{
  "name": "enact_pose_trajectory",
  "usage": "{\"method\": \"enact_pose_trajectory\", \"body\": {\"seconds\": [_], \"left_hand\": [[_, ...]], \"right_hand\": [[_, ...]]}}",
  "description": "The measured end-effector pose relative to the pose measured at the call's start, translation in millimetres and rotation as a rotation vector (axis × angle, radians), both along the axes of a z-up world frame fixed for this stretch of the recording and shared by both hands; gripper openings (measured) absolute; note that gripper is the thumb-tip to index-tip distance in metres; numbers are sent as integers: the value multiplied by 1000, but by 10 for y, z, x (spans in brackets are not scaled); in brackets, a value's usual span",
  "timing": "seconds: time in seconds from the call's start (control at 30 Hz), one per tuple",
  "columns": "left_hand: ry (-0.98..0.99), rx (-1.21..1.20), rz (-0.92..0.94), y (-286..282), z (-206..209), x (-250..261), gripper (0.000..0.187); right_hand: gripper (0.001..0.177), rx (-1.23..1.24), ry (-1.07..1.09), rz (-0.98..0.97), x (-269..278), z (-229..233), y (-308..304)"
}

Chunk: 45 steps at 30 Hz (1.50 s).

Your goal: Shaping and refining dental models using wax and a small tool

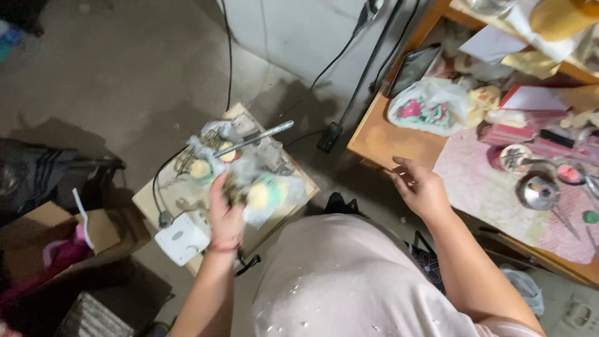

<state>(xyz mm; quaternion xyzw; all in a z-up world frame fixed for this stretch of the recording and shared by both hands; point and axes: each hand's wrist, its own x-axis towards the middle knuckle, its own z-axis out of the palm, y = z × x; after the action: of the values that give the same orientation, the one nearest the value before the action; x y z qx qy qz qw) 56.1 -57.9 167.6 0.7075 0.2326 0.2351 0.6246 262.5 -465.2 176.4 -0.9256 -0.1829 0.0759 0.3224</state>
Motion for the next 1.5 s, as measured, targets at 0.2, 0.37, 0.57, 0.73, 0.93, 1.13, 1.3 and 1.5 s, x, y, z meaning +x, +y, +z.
{"method": "enact_pose_trajectory", "body": {"seconds": [0.2, 0.37, 0.57, 0.73, 0.93, 1.13, 1.3, 1.5], "left_hand": [[-305, -523, -257, -658, -419, 1025, 91], [-125, -762, -418, -1544, -19, 1420, 77], [33, -838, -636, -2459, 21, 1805, 70], [120, -708, -707, -3218, -390, 2367, 65], [-312, 234, -775, -4016, -593, 2719, 47], [-263, 125, -552, -4457, -1220, 2912, 47], [-462, 7, -680, -4837, -1215, 2966, 48], [-410, 115, -701, -4849, -1408, 3047, 35]], "right_hand": [[38, 105, -26, -81, -423, 278, -125], [67, 447, 28, -32, -524, 689, -123], [124, 632, 38, 132, -306, 545, -523], [111, 816, 226, -75, 55, 20, -1235], [101, 843, 212, -145, 276, -596, -2021], [95, 660, -72, -148, 185, -949, -2496], [94, 440, -279, -78, 40, -1140, -2880], [90, 178, -315, -70, 135, -1261, -2909]]}}
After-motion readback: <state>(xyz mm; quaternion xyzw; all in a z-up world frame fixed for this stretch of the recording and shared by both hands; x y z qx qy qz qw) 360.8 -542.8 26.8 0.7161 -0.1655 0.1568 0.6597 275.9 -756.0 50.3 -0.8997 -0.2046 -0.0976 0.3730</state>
